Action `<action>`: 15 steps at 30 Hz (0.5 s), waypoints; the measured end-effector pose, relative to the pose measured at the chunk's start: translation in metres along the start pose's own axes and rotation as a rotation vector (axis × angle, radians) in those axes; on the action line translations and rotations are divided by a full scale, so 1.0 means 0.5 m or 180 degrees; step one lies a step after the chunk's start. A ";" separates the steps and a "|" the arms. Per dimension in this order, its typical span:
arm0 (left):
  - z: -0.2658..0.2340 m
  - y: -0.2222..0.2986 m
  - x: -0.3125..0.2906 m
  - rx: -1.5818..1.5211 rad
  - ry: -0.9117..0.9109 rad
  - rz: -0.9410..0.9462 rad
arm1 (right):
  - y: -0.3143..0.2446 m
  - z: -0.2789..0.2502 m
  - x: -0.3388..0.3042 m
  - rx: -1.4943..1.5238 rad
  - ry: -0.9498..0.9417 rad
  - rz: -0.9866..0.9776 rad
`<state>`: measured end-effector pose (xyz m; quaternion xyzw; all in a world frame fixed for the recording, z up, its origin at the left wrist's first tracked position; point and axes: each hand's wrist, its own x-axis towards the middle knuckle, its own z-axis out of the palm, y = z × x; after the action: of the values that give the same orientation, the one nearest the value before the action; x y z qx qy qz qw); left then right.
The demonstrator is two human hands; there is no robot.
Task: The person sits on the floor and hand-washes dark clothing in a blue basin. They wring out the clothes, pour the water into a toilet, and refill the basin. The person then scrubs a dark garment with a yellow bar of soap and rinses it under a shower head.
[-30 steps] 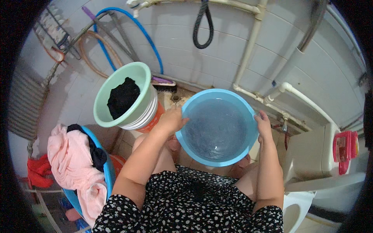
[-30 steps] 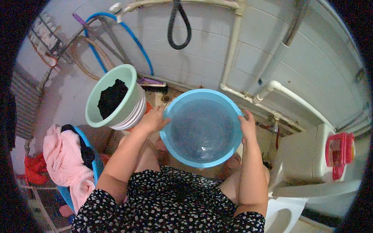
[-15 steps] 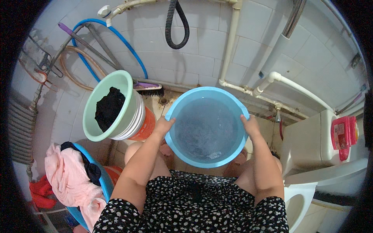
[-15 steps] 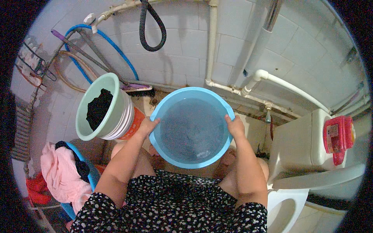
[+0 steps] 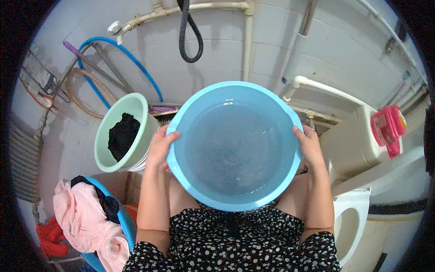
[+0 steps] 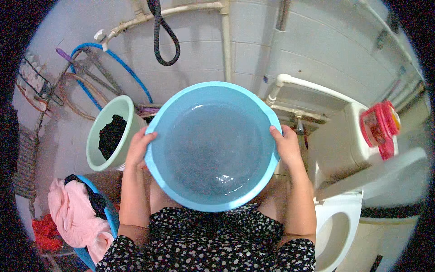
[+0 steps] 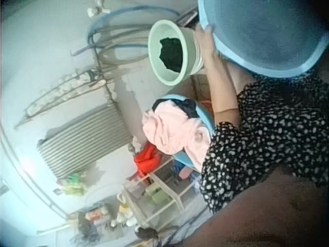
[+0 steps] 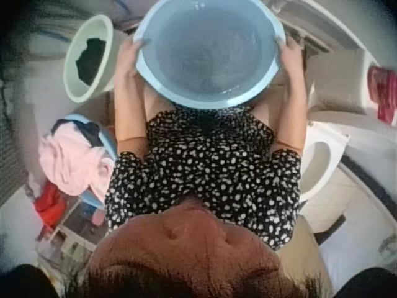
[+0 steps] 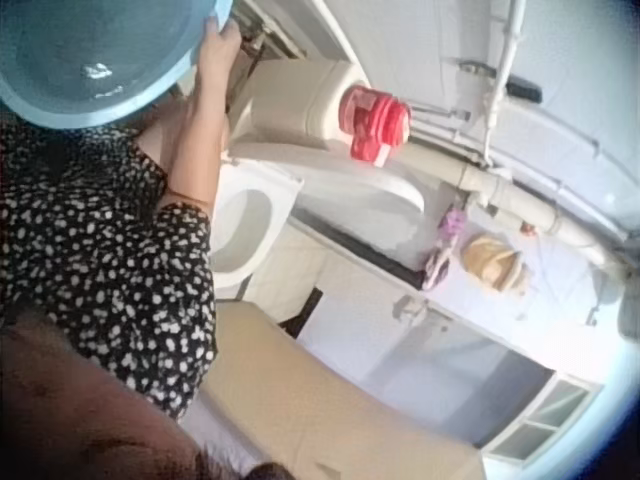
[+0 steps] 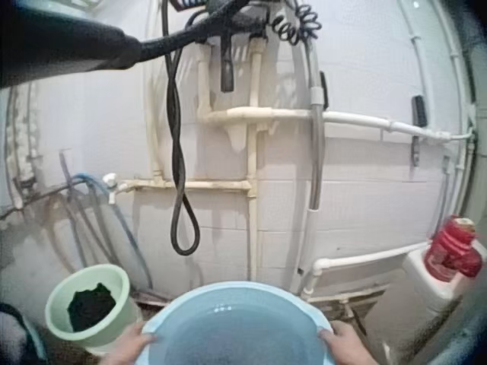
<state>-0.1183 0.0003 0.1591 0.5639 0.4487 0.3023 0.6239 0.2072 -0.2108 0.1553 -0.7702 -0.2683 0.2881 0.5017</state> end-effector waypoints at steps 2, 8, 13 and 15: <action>-0.017 0.040 -0.037 -0.0471 -0.0248 0.0235 | -0.033 -0.033 -0.045 0.0292 -0.0063 -0.0074; 0.000 0.150 -0.152 -0.1130 -0.0884 0.0420 | -0.104 -0.136 -0.210 0.1012 0.0034 -0.0267; 0.036 0.186 -0.217 -0.1141 -0.1546 0.0290 | -0.116 -0.221 -0.364 0.0581 0.0239 -0.0387; 0.056 0.179 -0.244 -0.0933 -0.1772 0.0308 | -0.117 -0.248 -0.422 0.0433 0.0460 -0.0166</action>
<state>-0.1323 -0.1031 0.2720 0.5498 0.1851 0.2270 0.7823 0.1426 -0.4149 0.2874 -0.7459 -0.2312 0.2361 0.5783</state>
